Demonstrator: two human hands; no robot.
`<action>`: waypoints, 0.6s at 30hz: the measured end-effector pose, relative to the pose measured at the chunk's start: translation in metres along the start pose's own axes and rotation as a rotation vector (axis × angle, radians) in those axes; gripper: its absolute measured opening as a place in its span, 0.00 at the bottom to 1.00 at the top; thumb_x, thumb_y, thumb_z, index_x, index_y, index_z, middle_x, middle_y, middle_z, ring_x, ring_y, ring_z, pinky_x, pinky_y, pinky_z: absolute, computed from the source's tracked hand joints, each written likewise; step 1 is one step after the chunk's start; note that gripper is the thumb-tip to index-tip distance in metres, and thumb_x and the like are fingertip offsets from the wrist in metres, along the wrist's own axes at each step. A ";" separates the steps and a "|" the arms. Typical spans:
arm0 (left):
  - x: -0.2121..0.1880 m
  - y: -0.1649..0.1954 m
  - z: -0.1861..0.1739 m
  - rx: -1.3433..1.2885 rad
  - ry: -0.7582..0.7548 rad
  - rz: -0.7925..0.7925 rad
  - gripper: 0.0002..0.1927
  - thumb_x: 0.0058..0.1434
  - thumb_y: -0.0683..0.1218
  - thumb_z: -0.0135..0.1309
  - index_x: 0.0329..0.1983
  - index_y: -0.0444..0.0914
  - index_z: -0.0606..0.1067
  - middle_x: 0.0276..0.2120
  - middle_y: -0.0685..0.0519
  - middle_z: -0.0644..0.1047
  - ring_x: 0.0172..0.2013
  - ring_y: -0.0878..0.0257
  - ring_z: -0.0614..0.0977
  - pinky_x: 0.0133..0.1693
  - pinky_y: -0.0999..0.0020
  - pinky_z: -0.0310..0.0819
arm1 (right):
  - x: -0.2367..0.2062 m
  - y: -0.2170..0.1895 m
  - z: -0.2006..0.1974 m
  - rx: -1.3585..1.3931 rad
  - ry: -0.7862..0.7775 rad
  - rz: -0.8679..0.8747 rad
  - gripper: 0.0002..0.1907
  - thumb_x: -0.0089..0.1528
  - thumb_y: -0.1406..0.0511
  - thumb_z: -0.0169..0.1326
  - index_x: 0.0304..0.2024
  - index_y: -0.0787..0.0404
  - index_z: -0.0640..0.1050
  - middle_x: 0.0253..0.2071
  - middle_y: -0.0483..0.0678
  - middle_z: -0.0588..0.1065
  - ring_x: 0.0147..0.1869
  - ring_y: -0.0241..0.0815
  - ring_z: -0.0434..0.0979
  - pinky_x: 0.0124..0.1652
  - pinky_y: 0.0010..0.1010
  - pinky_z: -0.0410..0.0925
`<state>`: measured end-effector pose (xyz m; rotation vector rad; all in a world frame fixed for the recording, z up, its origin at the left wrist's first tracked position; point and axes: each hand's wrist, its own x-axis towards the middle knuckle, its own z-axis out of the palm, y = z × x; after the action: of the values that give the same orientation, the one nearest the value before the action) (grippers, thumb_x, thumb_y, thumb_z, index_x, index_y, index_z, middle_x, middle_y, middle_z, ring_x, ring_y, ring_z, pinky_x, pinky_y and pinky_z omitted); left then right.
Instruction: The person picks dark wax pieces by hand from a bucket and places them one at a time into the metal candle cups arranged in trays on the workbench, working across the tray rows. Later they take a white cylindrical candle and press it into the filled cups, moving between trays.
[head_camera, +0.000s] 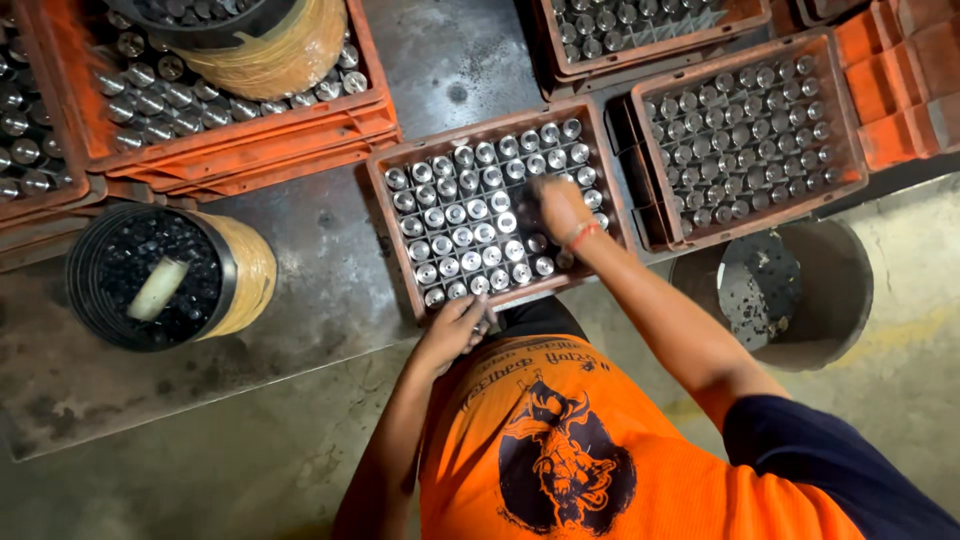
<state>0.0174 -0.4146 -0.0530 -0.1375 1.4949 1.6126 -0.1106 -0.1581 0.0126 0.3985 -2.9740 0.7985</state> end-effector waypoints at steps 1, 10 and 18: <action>0.002 -0.007 0.001 0.054 -0.023 -0.005 0.20 0.74 0.55 0.41 0.34 0.39 0.75 0.23 0.57 0.71 0.21 0.70 0.68 0.22 0.76 0.61 | 0.005 0.009 0.002 -0.016 -0.026 -0.010 0.10 0.51 0.66 0.65 0.33 0.63 0.80 0.33 0.60 0.78 0.38 0.62 0.80 0.38 0.47 0.72; 0.002 -0.023 0.008 0.092 -0.126 0.177 0.11 0.70 0.40 0.43 0.39 0.33 0.77 0.32 0.56 0.76 0.33 0.68 0.74 0.38 0.74 0.71 | 0.025 0.009 0.015 -0.300 -0.206 -0.039 0.04 0.54 0.70 0.56 0.32 0.63 0.81 0.39 0.61 0.79 0.42 0.62 0.81 0.43 0.47 0.75; -0.014 0.015 0.015 -0.352 -0.059 0.135 0.08 0.72 0.44 0.46 0.47 0.38 0.75 0.31 0.55 0.75 0.25 0.73 0.68 0.23 0.81 0.57 | 0.015 0.014 0.011 0.032 -0.069 0.197 0.08 0.57 0.63 0.64 0.36 0.60 0.83 0.39 0.58 0.80 0.42 0.61 0.81 0.42 0.49 0.72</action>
<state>0.0230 -0.4067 -0.0295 -0.1864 1.1854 1.9623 -0.1283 -0.1550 -0.0023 0.1377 -3.1043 0.8663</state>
